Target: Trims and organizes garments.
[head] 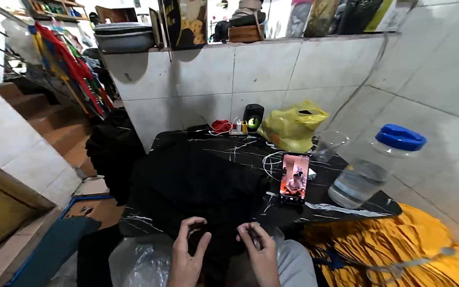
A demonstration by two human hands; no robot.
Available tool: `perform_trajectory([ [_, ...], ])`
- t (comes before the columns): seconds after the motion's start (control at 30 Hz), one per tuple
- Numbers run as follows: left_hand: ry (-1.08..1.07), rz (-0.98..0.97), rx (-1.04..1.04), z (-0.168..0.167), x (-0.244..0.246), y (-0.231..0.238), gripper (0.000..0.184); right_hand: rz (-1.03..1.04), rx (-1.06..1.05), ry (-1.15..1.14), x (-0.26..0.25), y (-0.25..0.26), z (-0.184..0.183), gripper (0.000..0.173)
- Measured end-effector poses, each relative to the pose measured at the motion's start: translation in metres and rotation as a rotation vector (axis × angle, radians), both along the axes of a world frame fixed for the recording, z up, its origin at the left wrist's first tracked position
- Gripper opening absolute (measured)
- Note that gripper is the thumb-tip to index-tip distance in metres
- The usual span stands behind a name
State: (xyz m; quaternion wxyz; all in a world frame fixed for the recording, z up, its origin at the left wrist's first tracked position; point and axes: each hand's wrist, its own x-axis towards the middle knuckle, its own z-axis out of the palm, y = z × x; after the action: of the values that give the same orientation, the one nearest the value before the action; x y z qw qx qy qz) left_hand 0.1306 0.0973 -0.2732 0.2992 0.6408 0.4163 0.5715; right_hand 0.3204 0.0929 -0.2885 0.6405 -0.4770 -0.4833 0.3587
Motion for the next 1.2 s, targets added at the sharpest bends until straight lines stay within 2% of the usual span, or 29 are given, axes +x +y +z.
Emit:
perform_trajectory([
  [0.1, 0.201, 0.157, 0.044, -0.002, 0.005, 0.004, 0.050, 0.002, -0.033, -0.082, -0.002, 0.000, -0.007, 0.010],
  [0.17, 0.384, 0.275, 0.108, -0.006, 0.008, 0.012, 0.050, 0.031, -0.118, -0.190, -0.008, -0.003, -0.008, 0.021],
  [0.23, 0.517, 0.354, 0.187, -0.009, 0.009, 0.023, 0.036, 0.075, -0.254, -0.329, -0.017, -0.010, -0.003, 0.040],
  [0.27, 0.540, 0.373, 0.225, -0.006, 0.008, 0.028, 0.026, 0.108, -0.299, -0.373, -0.023, -0.015, 0.000, 0.044],
  [0.37, 0.482, 0.350, 0.287, 0.028, 0.007, 0.040, 0.026, 0.154, -0.296, -0.374, -0.036, -0.031, 0.004, 0.034],
  [0.47, 0.418, 0.340, 0.313, 0.052, 0.002, 0.069, 0.037, 0.112, -0.247, -0.184, -0.041, -0.039, 0.003, 0.026],
  [0.57, 0.655, 0.370, 0.167, 0.031, -0.010, 0.117, 0.038, 0.166, -0.280, 0.019, -0.043, -0.041, -0.005, 0.022],
  [0.63, 0.767, 0.312, -0.043, 0.020, -0.015, 0.134, 0.042, 0.225, -0.282, 0.030, -0.041, -0.040, -0.015, 0.023],
  [0.67, 0.766, 0.319, -0.052, 0.017, -0.016, 0.135, 0.042, 0.242, -0.272, 0.019, -0.041, -0.040, -0.018, 0.021],
  [0.8, 0.648, 0.450, 0.275, 0.020, -0.008, 0.098, 0.038, 0.254, -0.211, 0.049, -0.040, -0.039, -0.023, 0.020],
  [0.87, 0.607, 0.388, 0.357, 0.019, -0.006, 0.068, 0.031, 0.244, -0.187, 0.060, -0.041, -0.036, -0.027, 0.020],
  [1.0, 0.617, -0.073, 0.149, -0.013, -0.024, 0.025, 0.027, 0.223, -0.196, 0.099, -0.041, -0.037, -0.029, 0.012],
  [1.13, 0.526, -0.233, 0.101, -0.035, -0.048, 0.011, 0.037, 0.217, -0.222, 0.072, -0.040, -0.033, -0.034, 0.016],
  [1.2, 0.483, -0.253, 0.128, -0.040, -0.057, 0.011, 0.024, 0.239, -0.233, 0.041, -0.039, -0.031, -0.033, 0.016],
])
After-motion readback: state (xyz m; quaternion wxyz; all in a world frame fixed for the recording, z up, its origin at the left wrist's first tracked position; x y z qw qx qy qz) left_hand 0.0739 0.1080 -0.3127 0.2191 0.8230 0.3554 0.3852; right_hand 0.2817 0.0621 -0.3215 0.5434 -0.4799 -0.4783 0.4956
